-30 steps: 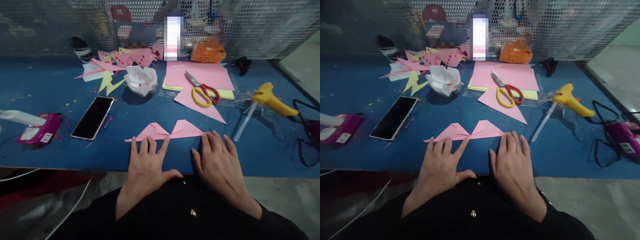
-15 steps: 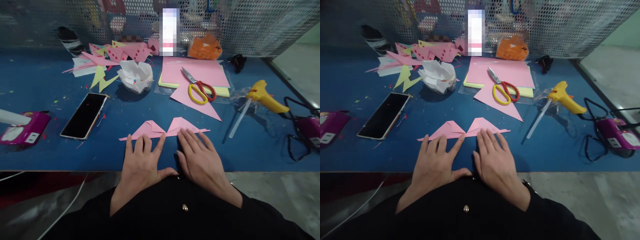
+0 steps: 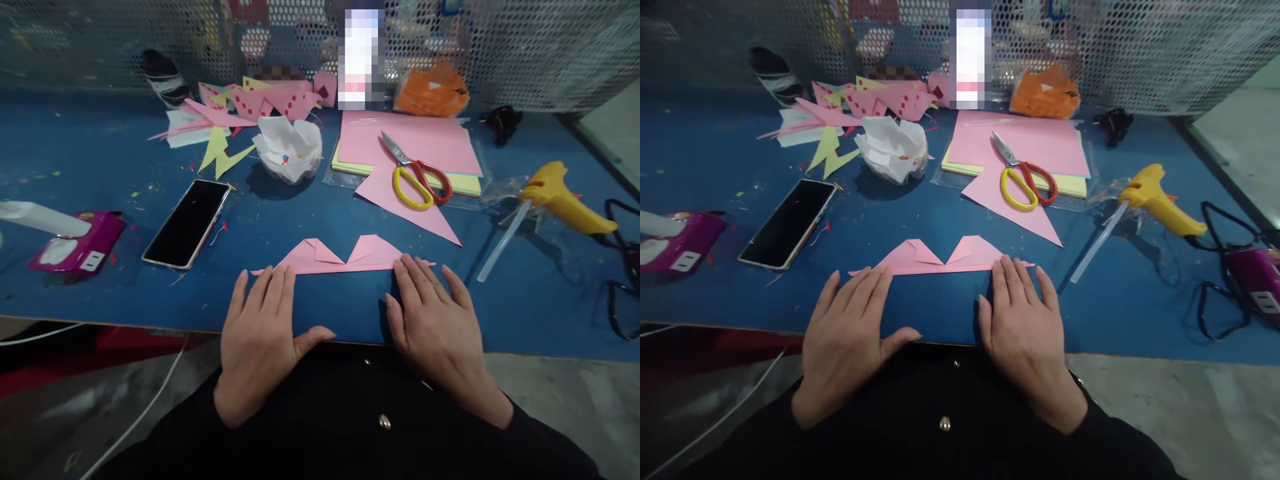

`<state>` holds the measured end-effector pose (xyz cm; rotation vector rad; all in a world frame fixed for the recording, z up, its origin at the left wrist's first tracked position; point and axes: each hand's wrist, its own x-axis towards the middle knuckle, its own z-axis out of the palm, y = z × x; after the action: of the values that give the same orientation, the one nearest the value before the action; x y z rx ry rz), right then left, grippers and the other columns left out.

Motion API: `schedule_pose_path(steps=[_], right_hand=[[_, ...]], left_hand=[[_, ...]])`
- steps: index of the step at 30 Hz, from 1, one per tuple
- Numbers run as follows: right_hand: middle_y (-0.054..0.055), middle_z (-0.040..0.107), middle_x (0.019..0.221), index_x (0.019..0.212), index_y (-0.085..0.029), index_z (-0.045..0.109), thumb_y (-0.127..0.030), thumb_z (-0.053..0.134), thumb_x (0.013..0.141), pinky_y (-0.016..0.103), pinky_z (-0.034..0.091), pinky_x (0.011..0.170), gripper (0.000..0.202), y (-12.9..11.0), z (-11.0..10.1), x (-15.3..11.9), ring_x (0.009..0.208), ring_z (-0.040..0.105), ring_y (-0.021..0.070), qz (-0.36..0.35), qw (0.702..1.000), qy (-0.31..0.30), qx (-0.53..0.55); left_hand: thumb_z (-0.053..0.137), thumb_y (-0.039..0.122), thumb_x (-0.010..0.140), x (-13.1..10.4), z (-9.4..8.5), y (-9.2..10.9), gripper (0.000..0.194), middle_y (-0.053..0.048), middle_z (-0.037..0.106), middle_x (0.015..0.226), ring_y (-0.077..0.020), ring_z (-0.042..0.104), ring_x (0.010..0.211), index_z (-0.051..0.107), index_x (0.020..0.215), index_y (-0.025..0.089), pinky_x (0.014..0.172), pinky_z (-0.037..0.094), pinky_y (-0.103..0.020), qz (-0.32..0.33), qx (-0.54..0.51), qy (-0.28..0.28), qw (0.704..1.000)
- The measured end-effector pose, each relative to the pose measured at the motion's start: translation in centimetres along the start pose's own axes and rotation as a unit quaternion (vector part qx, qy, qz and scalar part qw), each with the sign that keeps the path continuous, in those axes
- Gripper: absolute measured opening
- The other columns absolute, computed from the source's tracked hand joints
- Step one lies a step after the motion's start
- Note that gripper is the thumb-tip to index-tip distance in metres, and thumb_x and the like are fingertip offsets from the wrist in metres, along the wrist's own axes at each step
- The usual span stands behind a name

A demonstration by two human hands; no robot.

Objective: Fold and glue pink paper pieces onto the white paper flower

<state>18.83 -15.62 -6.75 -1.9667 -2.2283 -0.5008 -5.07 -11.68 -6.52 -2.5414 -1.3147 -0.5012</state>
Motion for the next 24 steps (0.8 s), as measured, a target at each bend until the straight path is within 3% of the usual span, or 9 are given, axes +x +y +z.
schedule_pose_path(steps=[9,14,16,20,24], right_hand=[[0.022,0.06,0.138,0.134,0.002,0.056,-0.03,0.036,0.1,0.051,0.038,0.11,0.05,0.1,0.2,0.0,0.128,0.058,0.0334,-0.003,1.0,0.011,0.012],[0.022,0.061,0.138,0.134,0.002,0.056,-0.03,0.038,0.1,0.051,0.037,0.111,0.05,0.0,0.4,-0.1,0.128,0.058,0.0339,-0.001,1.0,0.018,0.014],[0.022,0.061,0.137,0.134,0.002,0.056,-0.03,0.038,0.1,0.051,0.037,0.11,0.05,0.0,0.5,-0.1,0.128,0.059,0.0338,-0.001,1.0,0.018,0.013],[0.022,0.061,0.137,0.134,0.002,0.056,-0.029,0.039,0.099,0.051,0.037,0.111,0.049,0.0,0.5,-0.1,0.128,0.058,0.0335,0.0,1.0,0.014,0.011],[0.022,0.061,0.137,0.134,0.002,0.056,-0.028,0.039,0.099,0.051,0.037,0.11,0.049,0.1,0.4,0.0,0.127,0.059,0.0339,-0.006,1.0,0.017,0.013]], left_hand=[[0.028,0.069,0.096,-0.8,-1.1,-1.7,0.084,-0.026,0.063,0.132,-0.043,0.056,0.127,0.058,0.132,-0.002,0.115,0.026,-0.064,-0.05,0.035,-0.036,0.997],[0.028,0.068,0.097,-0.5,-1.1,-2.1,0.087,-0.027,0.044,0.151,-0.0446,0.038,0.142,0.045,0.144,-0.002,0.115,0.026,-0.063,-0.116,0.036,-0.026,0.992],[0.025,0.067,0.098,-0.3,-0.9,-1.8,0.085,-0.024,0.041,0.155,-0.0422,0.034,0.145,0.041,0.148,0.001,0.116,0.026,-0.061,-0.075,0.017,-0.027,0.997],[0.021,0.065,0.1,0.1,-0.5,-1.5,0.081,-0.018,0.051,0.149,-0.0372,0.043,0.14,0.046,0.145,0.002,0.118,0.025,-0.058,0.038,-0.008,-0.056,0.998],[0.021,0.069,0.097,0.5,-0.8,-2.9,0.085,-0.02,0.055,0.145,-0.0408,0.045,0.138,0.051,0.142,0.003,0.117,0.021,-0.062,-0.011,0.022,-0.088,0.996]])
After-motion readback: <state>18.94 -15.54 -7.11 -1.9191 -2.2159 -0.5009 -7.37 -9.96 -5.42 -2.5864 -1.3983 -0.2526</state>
